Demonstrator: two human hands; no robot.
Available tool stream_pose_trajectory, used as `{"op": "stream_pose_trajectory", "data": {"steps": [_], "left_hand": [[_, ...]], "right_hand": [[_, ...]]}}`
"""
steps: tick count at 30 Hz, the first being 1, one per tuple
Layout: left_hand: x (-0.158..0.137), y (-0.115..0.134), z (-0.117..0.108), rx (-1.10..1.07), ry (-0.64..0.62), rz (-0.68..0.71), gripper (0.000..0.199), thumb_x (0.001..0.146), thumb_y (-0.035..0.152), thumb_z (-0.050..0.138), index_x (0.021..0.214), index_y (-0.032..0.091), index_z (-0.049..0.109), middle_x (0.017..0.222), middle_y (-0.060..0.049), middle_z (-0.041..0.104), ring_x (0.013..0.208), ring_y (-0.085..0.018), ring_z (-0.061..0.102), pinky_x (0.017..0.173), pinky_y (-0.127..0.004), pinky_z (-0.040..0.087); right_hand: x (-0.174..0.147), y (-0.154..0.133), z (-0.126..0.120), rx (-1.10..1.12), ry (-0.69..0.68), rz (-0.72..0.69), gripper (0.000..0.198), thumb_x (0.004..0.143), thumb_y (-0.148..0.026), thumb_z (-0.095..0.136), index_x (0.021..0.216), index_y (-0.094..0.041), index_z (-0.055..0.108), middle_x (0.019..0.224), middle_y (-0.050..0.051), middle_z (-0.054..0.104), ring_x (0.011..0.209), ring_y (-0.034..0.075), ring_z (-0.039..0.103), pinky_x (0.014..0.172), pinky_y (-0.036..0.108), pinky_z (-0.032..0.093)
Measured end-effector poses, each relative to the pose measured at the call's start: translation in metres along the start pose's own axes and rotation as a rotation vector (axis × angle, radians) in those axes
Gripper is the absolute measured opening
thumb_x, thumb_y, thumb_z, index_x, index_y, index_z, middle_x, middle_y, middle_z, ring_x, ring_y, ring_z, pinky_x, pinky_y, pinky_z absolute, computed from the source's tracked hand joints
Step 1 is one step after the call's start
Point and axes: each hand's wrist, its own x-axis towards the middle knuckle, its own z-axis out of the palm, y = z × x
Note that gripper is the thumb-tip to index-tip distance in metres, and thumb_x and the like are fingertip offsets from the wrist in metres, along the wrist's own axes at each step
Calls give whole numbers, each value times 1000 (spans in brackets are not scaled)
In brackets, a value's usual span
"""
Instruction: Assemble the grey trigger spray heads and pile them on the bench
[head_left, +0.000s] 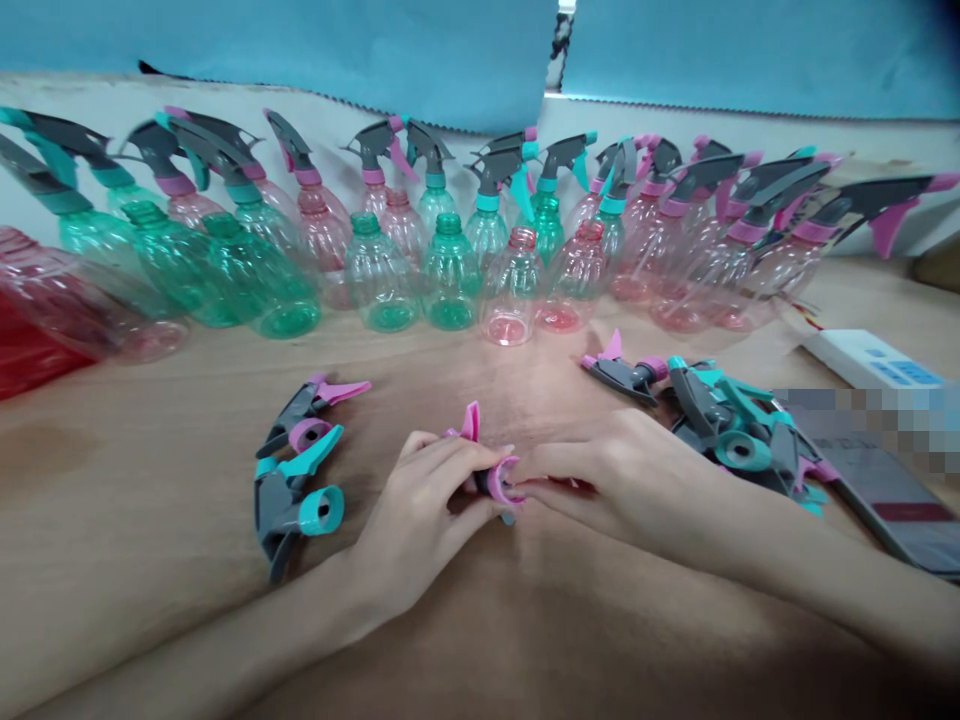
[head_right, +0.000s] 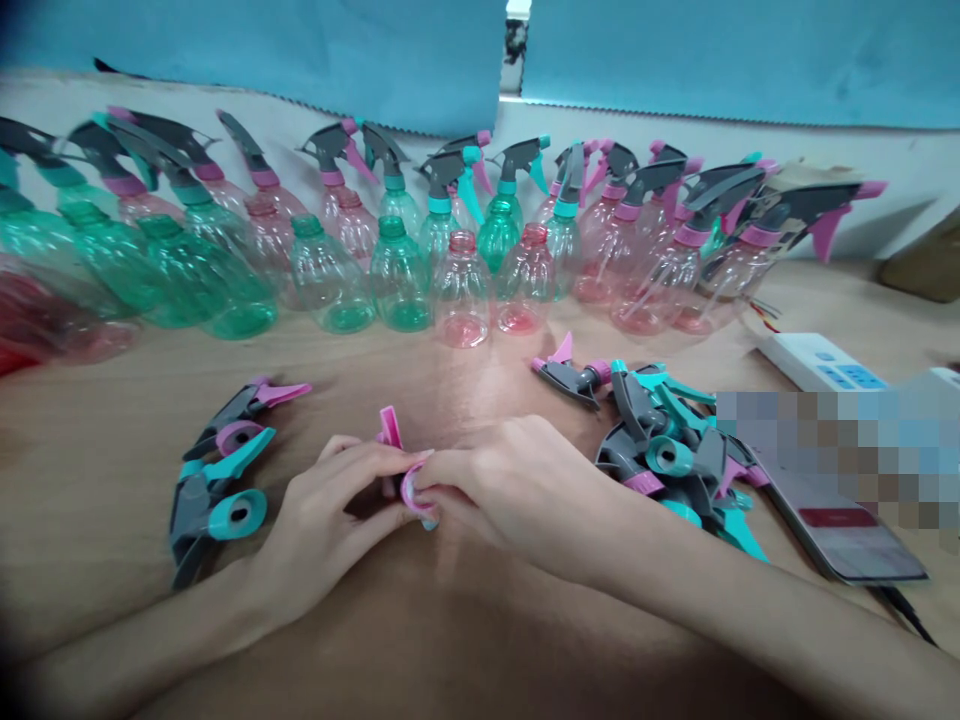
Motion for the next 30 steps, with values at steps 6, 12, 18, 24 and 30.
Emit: {"op": "stream_pose_trajectory", "data": {"steps": [6, 12, 18, 24, 30], "left_hand": [[2, 3, -1, 14, 40, 42, 15, 88, 29, 58, 99, 19, 58, 82, 1, 69, 69, -14, 58, 69, -29, 39], [3, 3, -1, 13, 20, 17, 15, 88, 32, 58, 95, 20, 59, 80, 1, 68, 68, -14, 57, 70, -29, 40], [2, 2, -1, 8, 30, 21, 16, 86, 30, 60, 98, 19, 60, 83, 1, 68, 69, -14, 58, 71, -29, 40], [1, 1, -1, 1, 12, 28, 16, 84, 27, 63, 98, 19, 59, 82, 1, 67, 69, -14, 57, 69, -29, 38], [2, 1, -1, -17, 17, 17, 13, 85, 24, 62, 97, 18, 60, 81, 1, 66, 69, -14, 56, 70, -29, 37]], "right_hand": [[-1, 0, -7, -91, -18, 28, 19, 89, -21, 49, 96, -21, 67, 84, 1, 71, 71, 14, 63, 61, 25, 40], [-1, -3, -9, -57, -63, 38, 15, 88, -26, 52, 89, -18, 64, 66, -2, 63, 54, 10, 49, 51, 26, 30], [-3, -2, -6, -75, 0, 30, 15, 84, -21, 51, 92, -18, 64, 60, -5, 54, 50, 9, 37, 48, 26, 24], [-1, -3, -6, -51, 3, 63, 19, 86, -29, 49, 79, -18, 62, 57, -5, 50, 47, 9, 35, 46, 25, 23], [0, -4, -4, -31, 30, 58, 14, 86, -26, 52, 81, -18, 63, 56, -6, 49, 47, 8, 36, 47, 23, 24]]}}
